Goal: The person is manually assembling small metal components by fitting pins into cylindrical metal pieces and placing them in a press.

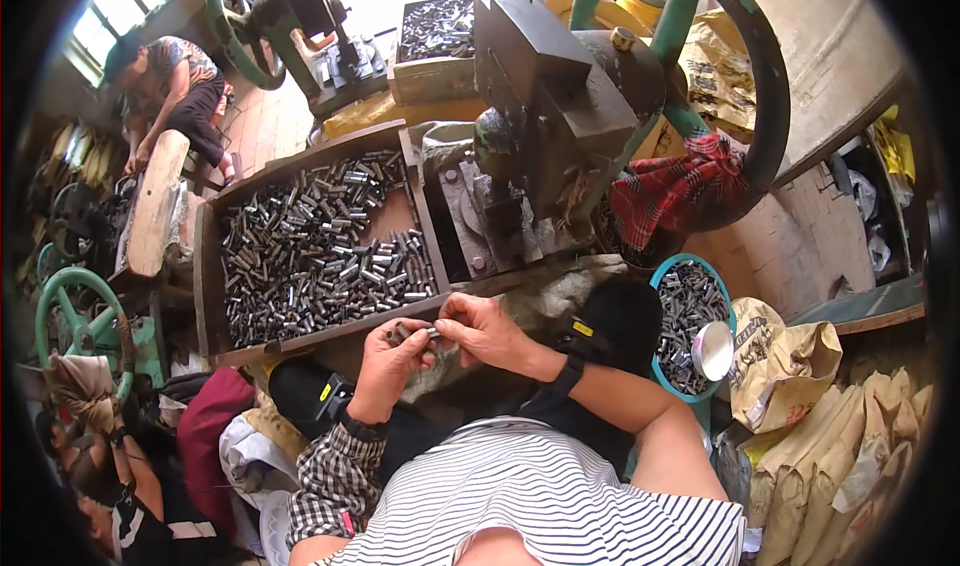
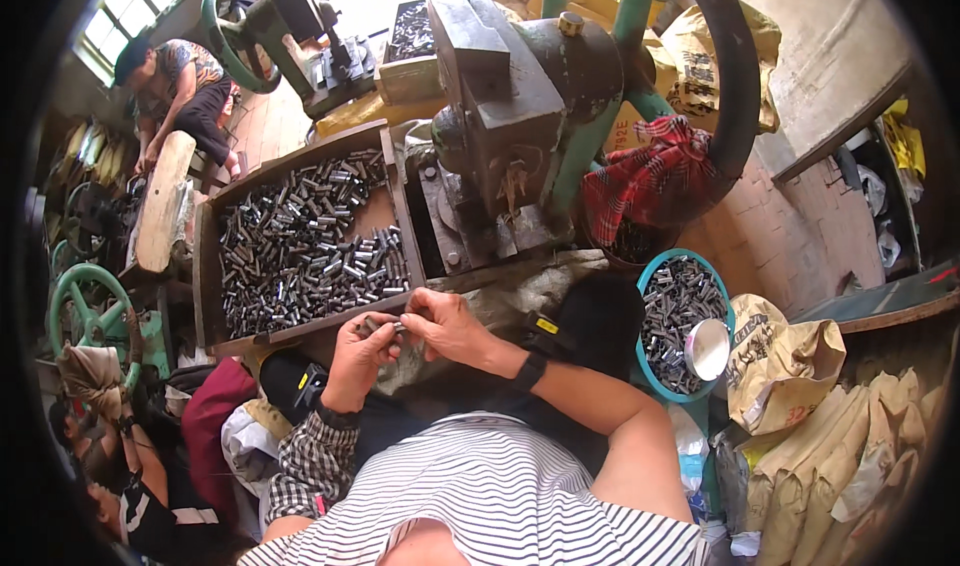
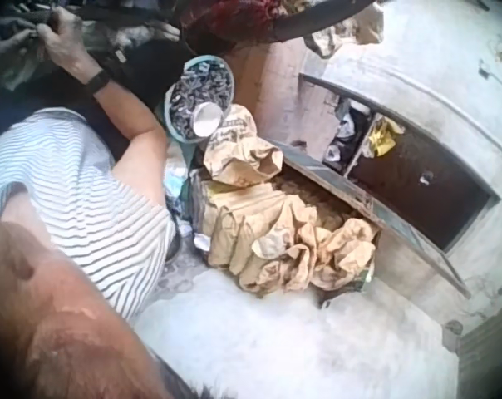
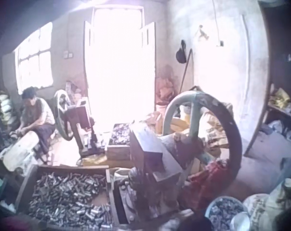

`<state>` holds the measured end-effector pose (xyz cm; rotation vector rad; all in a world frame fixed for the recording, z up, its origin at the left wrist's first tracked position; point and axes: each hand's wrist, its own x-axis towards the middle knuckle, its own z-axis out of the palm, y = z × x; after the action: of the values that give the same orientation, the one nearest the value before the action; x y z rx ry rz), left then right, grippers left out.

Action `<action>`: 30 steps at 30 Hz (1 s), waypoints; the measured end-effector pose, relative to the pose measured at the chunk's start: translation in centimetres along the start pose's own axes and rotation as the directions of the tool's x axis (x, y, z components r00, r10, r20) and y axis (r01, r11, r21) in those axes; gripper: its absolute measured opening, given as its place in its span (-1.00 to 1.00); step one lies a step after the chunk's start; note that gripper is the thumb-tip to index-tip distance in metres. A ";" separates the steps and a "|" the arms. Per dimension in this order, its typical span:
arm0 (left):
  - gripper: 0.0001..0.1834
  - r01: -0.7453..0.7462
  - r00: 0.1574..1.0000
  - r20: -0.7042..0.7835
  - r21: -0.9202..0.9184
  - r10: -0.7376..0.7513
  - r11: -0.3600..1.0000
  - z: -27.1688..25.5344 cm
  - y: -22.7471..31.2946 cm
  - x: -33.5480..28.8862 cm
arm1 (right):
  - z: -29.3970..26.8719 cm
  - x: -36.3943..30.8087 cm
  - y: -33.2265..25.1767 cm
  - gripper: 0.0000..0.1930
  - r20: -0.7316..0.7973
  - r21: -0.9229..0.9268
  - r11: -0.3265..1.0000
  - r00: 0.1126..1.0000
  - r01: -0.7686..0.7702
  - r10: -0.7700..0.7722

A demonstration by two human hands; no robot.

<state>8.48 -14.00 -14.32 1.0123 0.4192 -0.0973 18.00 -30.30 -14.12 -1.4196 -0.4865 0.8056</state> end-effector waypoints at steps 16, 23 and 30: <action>-0.80 -0.166 0.967 -0.141 0.285 0.212 0.944 -0.6 3.7 5.5 | -21.1 -7.3 -7.7 -0.72 -0.699 -0.654 0.710 0.152 0.262 -0.699; -0.77 -0.272 0.954 -0.023 0.361 0.301 0.892 1.7 6.0 14.2 | -21.3 -7.4 -8.7 -0.65 -0.791 -0.539 0.770 0.108 0.341 -0.602; -0.83 -0.216 0.976 0.035 0.271 0.215 0.938 1.8 3.3 20.4 | -20.6 -8.8 -17.4 -0.55 -0.675 -0.702 0.712 0.293 0.031 -0.677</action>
<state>28.63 -11.49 -18.73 1.3253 0.2919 0.0418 30.70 -49.98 1.89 -1.9451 -0.1339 -0.7125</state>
